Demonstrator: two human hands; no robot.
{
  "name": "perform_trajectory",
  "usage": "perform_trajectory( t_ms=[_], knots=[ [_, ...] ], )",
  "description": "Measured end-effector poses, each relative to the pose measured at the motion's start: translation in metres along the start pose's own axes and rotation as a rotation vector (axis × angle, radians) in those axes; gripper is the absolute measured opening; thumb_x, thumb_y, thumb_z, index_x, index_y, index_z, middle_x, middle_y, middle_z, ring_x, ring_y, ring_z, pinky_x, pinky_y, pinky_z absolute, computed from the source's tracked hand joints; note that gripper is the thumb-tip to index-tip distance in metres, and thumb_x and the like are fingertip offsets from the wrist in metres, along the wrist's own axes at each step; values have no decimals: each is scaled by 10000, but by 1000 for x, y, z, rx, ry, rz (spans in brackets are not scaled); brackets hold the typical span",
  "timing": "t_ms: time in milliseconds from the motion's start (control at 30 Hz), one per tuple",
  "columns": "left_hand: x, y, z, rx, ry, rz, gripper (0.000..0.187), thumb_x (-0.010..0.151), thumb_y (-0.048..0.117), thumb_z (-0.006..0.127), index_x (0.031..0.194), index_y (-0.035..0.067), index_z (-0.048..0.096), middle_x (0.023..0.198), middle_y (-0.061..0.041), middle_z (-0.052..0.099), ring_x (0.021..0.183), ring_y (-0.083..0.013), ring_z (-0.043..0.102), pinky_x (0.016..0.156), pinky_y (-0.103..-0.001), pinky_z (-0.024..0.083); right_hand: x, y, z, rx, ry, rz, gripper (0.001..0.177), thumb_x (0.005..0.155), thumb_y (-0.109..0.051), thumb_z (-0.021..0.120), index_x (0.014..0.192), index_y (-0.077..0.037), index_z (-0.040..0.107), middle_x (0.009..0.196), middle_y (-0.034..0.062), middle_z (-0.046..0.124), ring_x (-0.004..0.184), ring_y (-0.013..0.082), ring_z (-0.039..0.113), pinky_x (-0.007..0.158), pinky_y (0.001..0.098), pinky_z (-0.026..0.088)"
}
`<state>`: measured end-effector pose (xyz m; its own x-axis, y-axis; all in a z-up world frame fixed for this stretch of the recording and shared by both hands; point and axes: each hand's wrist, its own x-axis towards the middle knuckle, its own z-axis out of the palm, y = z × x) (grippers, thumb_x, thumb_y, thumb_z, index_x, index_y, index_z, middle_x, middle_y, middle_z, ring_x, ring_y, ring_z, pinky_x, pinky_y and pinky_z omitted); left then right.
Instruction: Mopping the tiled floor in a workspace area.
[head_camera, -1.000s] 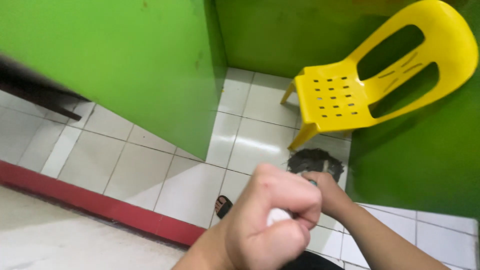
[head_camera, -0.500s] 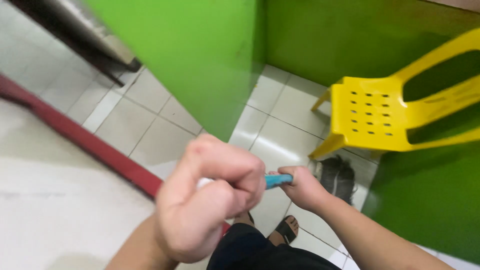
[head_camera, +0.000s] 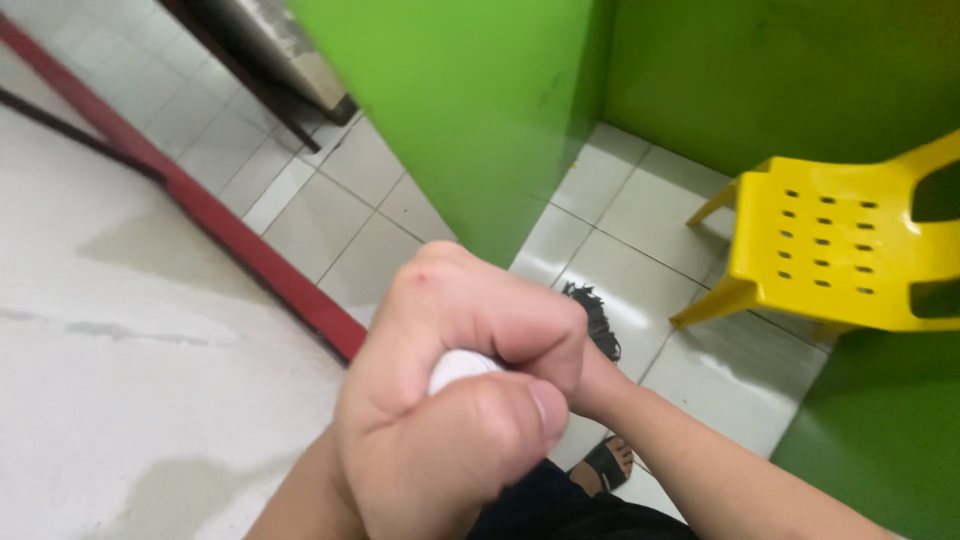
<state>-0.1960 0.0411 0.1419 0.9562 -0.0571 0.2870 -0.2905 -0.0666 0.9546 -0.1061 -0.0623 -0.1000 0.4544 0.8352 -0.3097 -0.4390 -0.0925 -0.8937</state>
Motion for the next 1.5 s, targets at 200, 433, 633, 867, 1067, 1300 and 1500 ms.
perform_trajectory(
  t_ms=[200, 433, 633, 867, 1067, 1300, 1500],
  knots=[
    [54, -8, 19, -131, -136, -181, 242, 710, 169, 503, 551, 16, 404, 482, -14, 407, 454, -99, 346, 449, -293, 288, -22, 34, -73, -569, 317, -61, 97, 874, -93, 654, 899, -28, 722, 782, 87, 749, 744, 121, 616, 713, 318, 555],
    [93, -42, 56, -221, -433, -107, 248, 748, 177, 500, 584, 29, 389, 528, -12, 396, 502, -111, 355, 503, -299, 313, -88, 61, -120, -531, 644, -143, 64, 826, -79, 689, 840, -33, 730, 770, 112, 770, 704, 117, 654, 664, 330, 551],
    [80, -83, 33, -307, -584, -61, 210, 793, 135, 497, 650, 21, 395, 600, -42, 409, 538, -133, 386, 538, -304, 355, -96, 90, -116, -469, 823, -54, 55, 775, -64, 709, 815, -39, 737, 755, 97, 792, 721, 133, 676, 658, 338, 563],
    [59, -98, -94, -417, -524, -112, 211, 825, 85, 425, 637, 21, 355, 595, -48, 424, 532, -133, 361, 541, -308, 347, -10, 73, -54, -700, 748, 92, 131, 815, -89, 703, 720, -9, 664, 681, 181, 687, 584, 252, 617, 617, 375, 527],
    [45, -73, -229, -436, -389, -108, 209, 811, 69, 422, 618, 18, 359, 577, -56, 425, 535, -139, 360, 523, -309, 344, 103, 21, 28, -772, 608, 147, 164, 852, -135, 703, 745, -21, 652, 658, 192, 652, 568, 284, 548, 600, 398, 518],
    [-7, -16, -323, -283, -98, -54, 96, 832, -8, 495, 913, -29, 543, 717, -62, 535, 646, -144, 466, 612, -320, 437, 209, -22, 122, -670, 300, 30, 72, 871, -142, 685, 869, -81, 724, 701, 95, 689, 685, 176, 598, 699, 342, 553],
    [-12, -12, -324, 225, -87, 151, 113, 893, 12, 565, 1005, -4, 555, 945, -85, 600, 840, -172, 580, 823, -351, 540, 228, -17, 129, -646, 255, 57, 88, 812, -107, 682, 839, -59, 750, 785, 67, 743, 787, 134, 636, 723, 325, 554]
  ],
)
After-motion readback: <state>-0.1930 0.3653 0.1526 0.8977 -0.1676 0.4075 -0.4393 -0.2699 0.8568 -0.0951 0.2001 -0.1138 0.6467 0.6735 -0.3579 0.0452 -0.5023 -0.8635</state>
